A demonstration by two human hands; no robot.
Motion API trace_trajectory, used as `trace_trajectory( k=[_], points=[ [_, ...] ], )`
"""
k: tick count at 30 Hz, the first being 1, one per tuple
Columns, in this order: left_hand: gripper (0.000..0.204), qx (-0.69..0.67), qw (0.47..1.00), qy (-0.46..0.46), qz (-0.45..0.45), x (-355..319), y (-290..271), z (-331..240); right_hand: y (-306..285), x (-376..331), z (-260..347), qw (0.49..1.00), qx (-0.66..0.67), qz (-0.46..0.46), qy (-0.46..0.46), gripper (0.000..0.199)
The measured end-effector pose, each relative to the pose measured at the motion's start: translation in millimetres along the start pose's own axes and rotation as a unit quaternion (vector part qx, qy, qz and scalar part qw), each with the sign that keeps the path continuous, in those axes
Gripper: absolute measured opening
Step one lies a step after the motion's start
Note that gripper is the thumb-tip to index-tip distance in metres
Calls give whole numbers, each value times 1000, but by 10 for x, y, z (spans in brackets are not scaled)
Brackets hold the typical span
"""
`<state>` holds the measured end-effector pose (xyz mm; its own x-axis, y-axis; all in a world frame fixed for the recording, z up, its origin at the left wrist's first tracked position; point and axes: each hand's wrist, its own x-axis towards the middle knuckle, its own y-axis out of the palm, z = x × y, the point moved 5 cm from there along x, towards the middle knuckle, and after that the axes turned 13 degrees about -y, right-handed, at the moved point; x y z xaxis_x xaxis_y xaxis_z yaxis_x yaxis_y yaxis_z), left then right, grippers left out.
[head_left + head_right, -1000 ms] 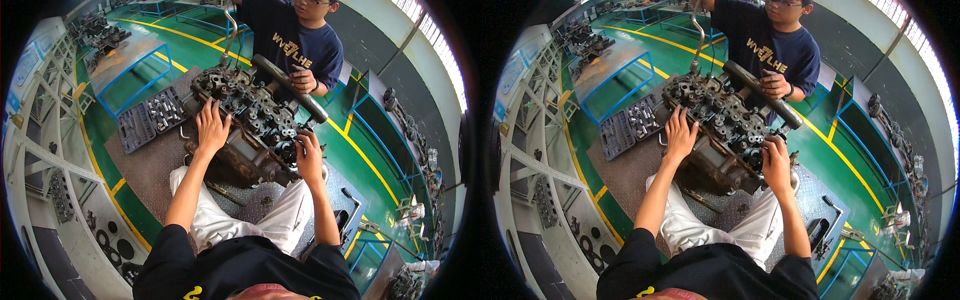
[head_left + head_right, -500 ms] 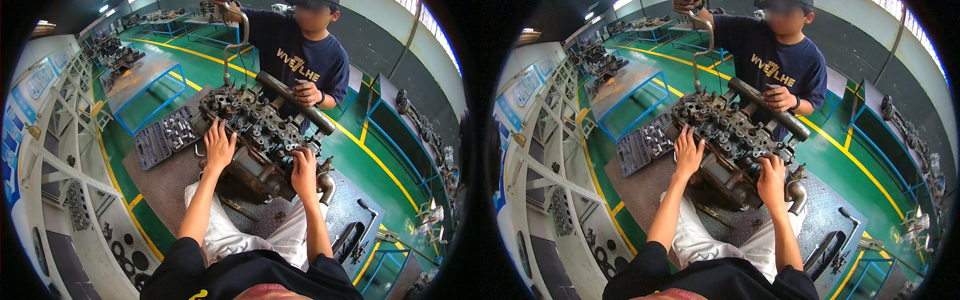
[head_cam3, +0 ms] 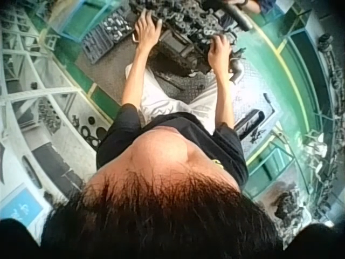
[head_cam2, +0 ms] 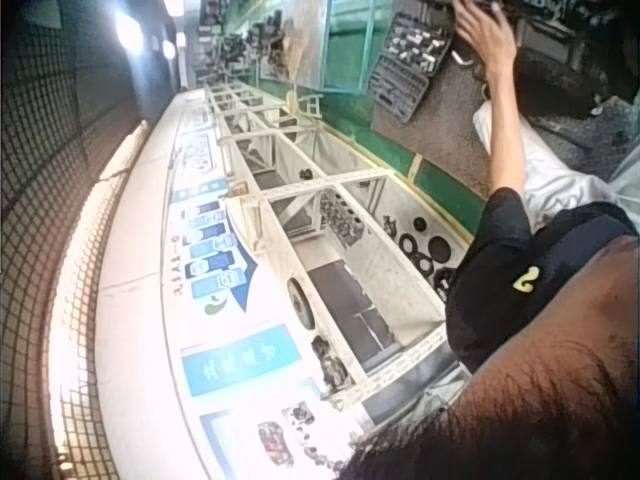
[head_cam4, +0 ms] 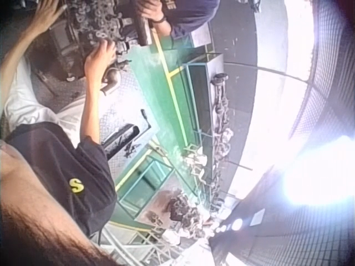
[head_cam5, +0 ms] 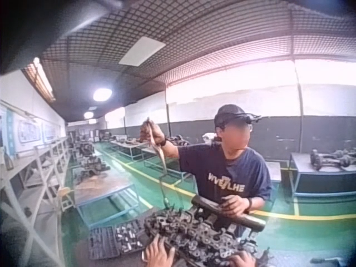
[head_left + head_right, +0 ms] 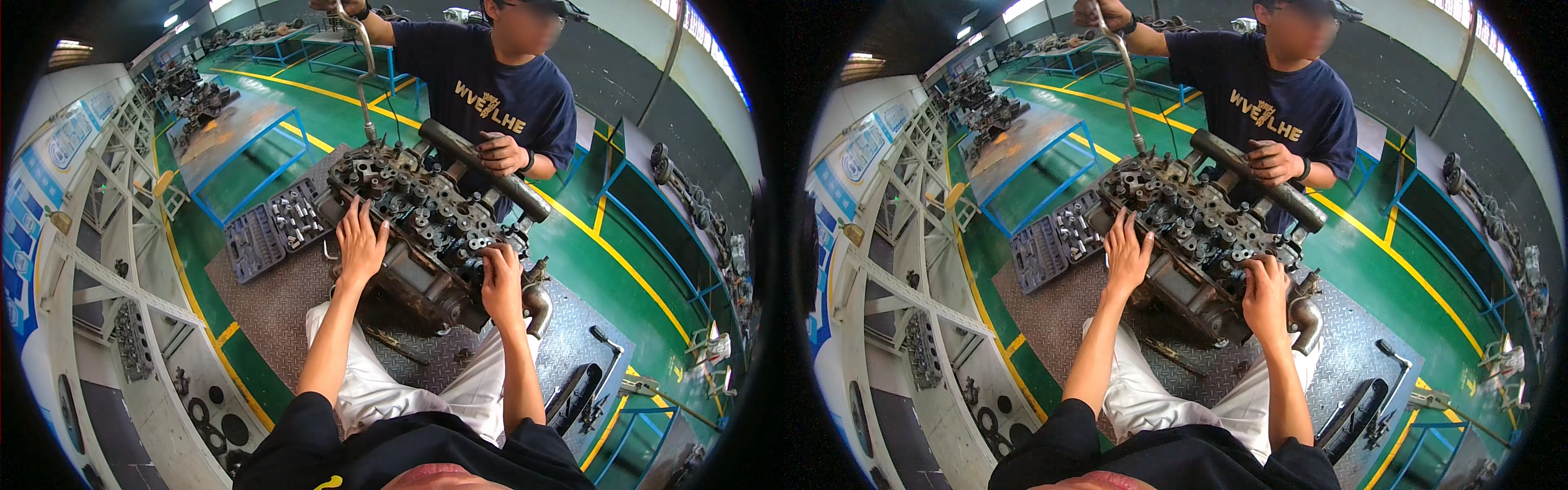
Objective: The person removes engine components and uses a speed handle wrench to loosen bolts on the cylinder head assembly while standing at a workbench.
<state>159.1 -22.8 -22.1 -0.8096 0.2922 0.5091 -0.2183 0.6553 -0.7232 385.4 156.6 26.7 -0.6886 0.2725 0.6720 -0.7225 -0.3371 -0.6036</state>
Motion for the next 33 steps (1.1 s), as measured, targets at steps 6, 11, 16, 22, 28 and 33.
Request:
trace_trajectory(
  k=[6, 11, 16, 22, 28, 33],
  points=[
    [58, 9, 998, -49, -42, 91, -231, -191, 15, -14, -67, 1000, -7, 6, -8, 13],
    [51, -244, 945, 128, -175, 1409, -1081, -1107, 30, 14, -36, 1000, -12, -13, -23, 11],
    [83, -411, 871, -4, 269, 2652, -575, -1650, 36, 8, -19, 999, -22, -27, -31, 10],
    [27, -460, 878, -77, 107, 2856, -580, -1094, 34, -23, -69, 999, -31, -27, -16, 10],
    [33, -454, 875, -165, -44, 3278, -775, -473, -4, 35, -41, 999, -7, -28, -14, 10],
    [45, -389, 900, -185, -70, 3617, -432, -565, -18, 8, -95, 1000, -17, -18, 10, 9]
  ],
)
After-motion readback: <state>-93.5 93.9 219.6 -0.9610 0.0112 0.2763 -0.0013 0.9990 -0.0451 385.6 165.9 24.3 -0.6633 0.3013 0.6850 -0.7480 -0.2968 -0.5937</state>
